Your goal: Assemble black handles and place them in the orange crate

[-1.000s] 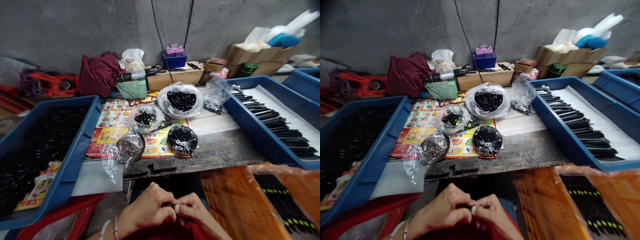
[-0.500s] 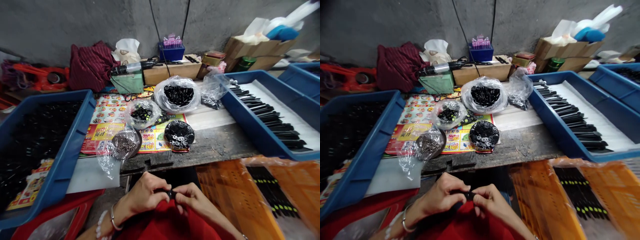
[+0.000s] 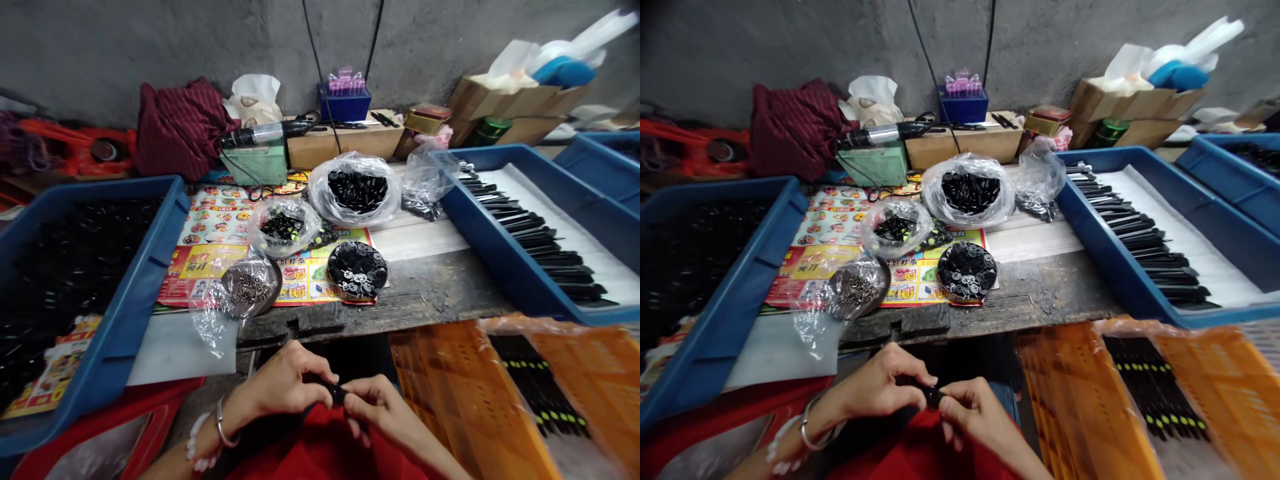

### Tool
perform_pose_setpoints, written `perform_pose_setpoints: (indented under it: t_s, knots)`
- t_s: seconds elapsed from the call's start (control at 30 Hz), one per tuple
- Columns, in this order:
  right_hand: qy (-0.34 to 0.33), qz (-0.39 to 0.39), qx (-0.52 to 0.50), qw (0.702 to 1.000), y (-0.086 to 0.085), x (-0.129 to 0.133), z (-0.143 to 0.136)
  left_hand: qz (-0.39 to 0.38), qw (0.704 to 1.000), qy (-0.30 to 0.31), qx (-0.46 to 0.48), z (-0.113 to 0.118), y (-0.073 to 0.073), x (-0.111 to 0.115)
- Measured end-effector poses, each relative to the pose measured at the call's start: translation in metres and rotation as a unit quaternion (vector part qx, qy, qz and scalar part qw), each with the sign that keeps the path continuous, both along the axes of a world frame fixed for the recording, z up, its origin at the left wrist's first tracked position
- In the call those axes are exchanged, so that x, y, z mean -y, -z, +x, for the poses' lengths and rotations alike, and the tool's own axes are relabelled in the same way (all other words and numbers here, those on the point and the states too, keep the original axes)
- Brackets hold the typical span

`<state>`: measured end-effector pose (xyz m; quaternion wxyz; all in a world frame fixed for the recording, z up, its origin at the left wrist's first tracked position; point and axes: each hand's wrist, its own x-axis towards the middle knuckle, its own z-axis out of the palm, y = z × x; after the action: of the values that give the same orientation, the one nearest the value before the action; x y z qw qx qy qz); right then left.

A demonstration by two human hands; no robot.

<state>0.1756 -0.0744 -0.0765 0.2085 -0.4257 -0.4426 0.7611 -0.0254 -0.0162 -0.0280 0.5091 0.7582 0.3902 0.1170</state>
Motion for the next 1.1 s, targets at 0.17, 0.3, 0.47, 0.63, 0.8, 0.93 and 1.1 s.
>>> perform_pose_setpoints:
  t_s: [0.17, 0.3, 0.47, 0.63, 0.8, 0.93, 1.1]
  knots:
    - [0.015, 0.076, 0.065, 0.995, -0.007, 0.001, -0.001, -0.027, 0.999, -0.045, 0.006, 0.003, -0.002, 0.006]
    - [0.02, 0.19, 0.122, 0.974, -0.011, 0.003, -0.005, -0.042, 0.996, -0.079, 0.014, 0.008, -0.002, 0.013]
    - [0.019, 0.242, 0.155, 0.958, -0.011, 0.001, -0.007, -0.043, 0.987, -0.15, 0.031, 0.013, -0.003, 0.016]
    - [0.073, 0.307, 0.152, 0.937, -0.014, -0.005, -0.008, -0.119, 0.958, -0.249, 0.076, 0.017, 0.005, 0.018]
    - [0.11, 0.405, 0.124, 0.899, -0.02, -0.011, -0.013, -0.087, 0.949, -0.279, 0.118, 0.019, 0.0, 0.025]
    - [0.077, 0.468, 0.098, 0.875, -0.029, -0.019, -0.014, -0.113, 0.923, -0.307, 0.2, 0.013, -0.015, 0.024]
    - [0.018, 0.556, 0.137, 0.82, -0.055, -0.048, -0.007, -0.185, 0.843, -0.341, 0.372, -0.001, -0.025, 0.011]
